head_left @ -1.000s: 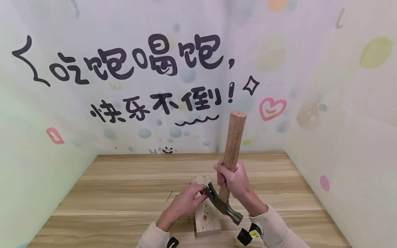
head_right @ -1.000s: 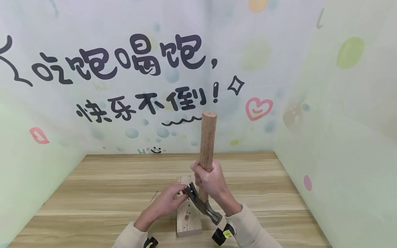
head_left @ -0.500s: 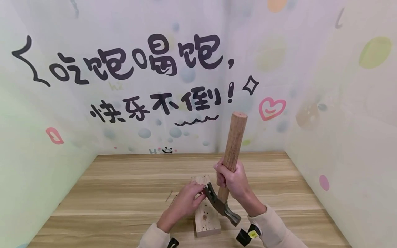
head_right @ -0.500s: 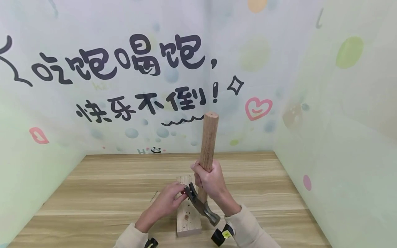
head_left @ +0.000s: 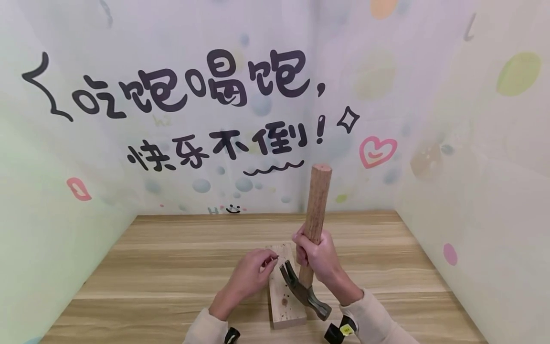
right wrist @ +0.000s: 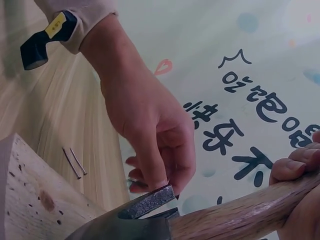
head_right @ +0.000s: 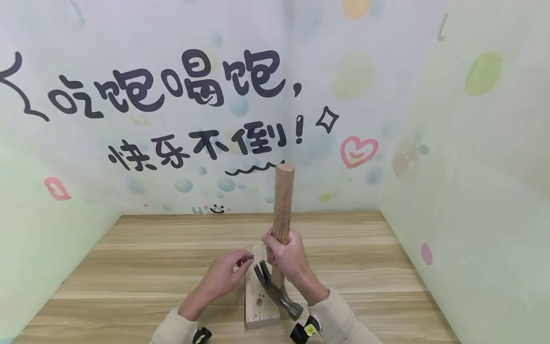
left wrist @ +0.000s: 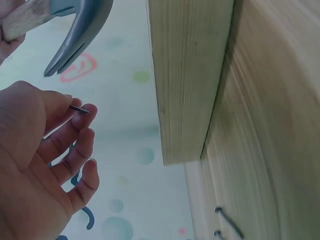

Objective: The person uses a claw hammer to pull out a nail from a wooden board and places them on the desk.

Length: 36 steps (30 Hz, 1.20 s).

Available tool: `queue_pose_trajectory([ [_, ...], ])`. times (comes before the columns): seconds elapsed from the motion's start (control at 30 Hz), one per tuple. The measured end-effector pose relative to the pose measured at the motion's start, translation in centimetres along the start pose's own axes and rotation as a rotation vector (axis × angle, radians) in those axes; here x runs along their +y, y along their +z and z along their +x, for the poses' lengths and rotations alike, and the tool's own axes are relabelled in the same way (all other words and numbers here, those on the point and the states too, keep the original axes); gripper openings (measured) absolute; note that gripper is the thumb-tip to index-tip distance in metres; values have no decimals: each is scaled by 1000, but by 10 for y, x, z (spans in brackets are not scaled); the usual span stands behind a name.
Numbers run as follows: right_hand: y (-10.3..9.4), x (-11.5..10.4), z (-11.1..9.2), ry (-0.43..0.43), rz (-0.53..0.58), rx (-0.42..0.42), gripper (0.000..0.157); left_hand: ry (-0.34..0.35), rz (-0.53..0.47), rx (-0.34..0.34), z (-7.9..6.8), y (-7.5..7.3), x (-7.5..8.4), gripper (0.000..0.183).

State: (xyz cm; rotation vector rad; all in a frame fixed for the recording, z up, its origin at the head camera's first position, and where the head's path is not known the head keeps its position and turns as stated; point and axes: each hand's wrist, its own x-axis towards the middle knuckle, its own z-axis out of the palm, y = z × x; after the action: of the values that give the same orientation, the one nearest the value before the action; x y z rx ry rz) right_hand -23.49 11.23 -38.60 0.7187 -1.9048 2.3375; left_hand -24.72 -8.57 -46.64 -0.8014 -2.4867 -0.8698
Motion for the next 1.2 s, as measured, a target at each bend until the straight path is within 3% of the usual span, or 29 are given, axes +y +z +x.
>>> queue_pose_trajectory([
  [0.4,-2,15,1,-11,-15,-13,21,-3,156,11,-10,-13,-18,4],
  [0.83,-1,23,4,-34,-16,4,22,-174,225,-63,-19,-23,-45,5],
  [1.2,-3,26,6,-21,-41,1,22,-192,265,-50,-28,-28,-58,6],
])
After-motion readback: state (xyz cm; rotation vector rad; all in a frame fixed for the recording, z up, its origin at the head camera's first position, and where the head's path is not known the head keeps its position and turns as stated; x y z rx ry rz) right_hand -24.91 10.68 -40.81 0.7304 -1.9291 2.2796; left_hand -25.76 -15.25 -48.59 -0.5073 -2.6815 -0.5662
